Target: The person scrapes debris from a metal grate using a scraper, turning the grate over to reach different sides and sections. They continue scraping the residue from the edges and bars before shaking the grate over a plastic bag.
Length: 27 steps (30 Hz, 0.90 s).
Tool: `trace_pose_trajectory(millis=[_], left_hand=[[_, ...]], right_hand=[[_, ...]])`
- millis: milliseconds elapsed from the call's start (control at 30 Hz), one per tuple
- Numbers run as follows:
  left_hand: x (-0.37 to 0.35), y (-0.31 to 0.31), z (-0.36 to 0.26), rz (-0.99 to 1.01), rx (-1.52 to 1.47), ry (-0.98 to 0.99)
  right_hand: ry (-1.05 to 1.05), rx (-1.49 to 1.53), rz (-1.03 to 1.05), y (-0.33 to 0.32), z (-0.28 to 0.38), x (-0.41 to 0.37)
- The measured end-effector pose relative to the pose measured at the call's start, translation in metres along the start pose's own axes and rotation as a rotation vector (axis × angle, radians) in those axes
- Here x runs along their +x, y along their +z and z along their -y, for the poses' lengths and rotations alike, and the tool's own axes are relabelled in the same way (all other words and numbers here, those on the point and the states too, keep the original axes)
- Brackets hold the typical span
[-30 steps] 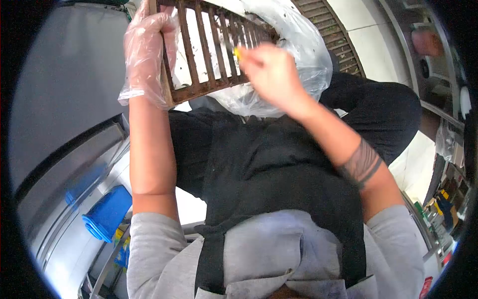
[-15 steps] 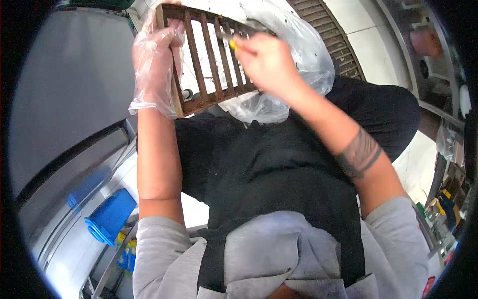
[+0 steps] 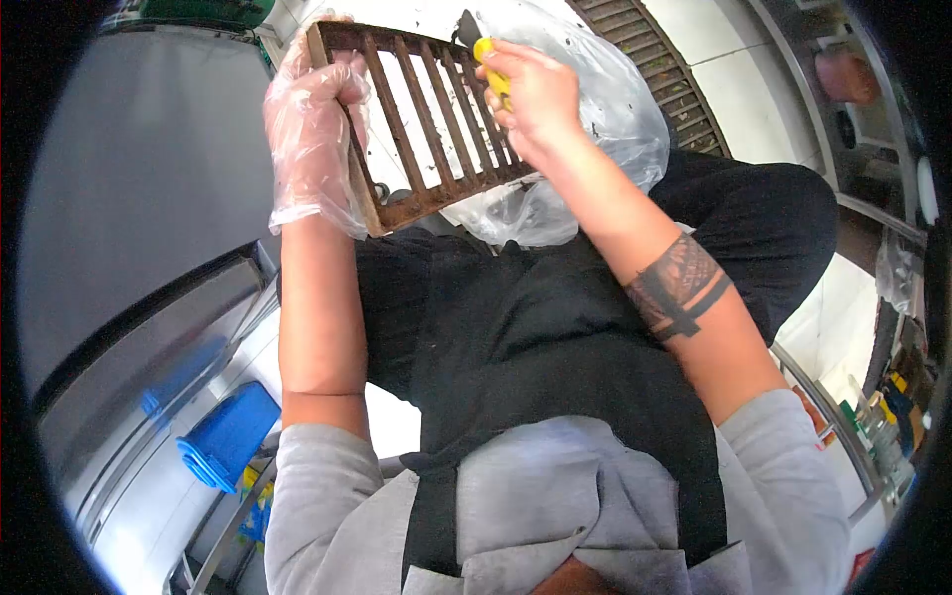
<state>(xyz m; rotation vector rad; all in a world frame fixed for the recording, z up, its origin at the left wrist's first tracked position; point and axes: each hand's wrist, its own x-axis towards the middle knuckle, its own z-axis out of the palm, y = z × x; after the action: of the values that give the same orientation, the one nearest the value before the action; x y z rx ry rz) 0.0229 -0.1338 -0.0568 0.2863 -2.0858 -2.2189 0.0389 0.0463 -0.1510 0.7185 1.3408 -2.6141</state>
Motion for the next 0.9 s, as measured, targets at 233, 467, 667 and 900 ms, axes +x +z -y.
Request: trace_pose_trajectory(millis=[233, 467, 667, 900], left_hand=[[-0.018, -0.006, -0.013, -0.031, 0.047, -0.001], [-0.03, 0.026, -0.055, 0.009, 0.167, 0.066], [-0.041, 0.051, -0.051, -0.024, 0.066, 0.222], [-0.036, 0.054, -0.046, -0.036, 0.104, 0.237]], right_hand=[[0.05, -0.318, 0.099, -0.045, 0.045, -0.043], [0.264, -0.63, 0.405, -0.05, 0.066, -0.117], [0.12, -0.793, 0.515, -0.049, 0.071, -0.119], [-0.251, -1.149, 0.646, -0.056, 0.078, -0.099]])
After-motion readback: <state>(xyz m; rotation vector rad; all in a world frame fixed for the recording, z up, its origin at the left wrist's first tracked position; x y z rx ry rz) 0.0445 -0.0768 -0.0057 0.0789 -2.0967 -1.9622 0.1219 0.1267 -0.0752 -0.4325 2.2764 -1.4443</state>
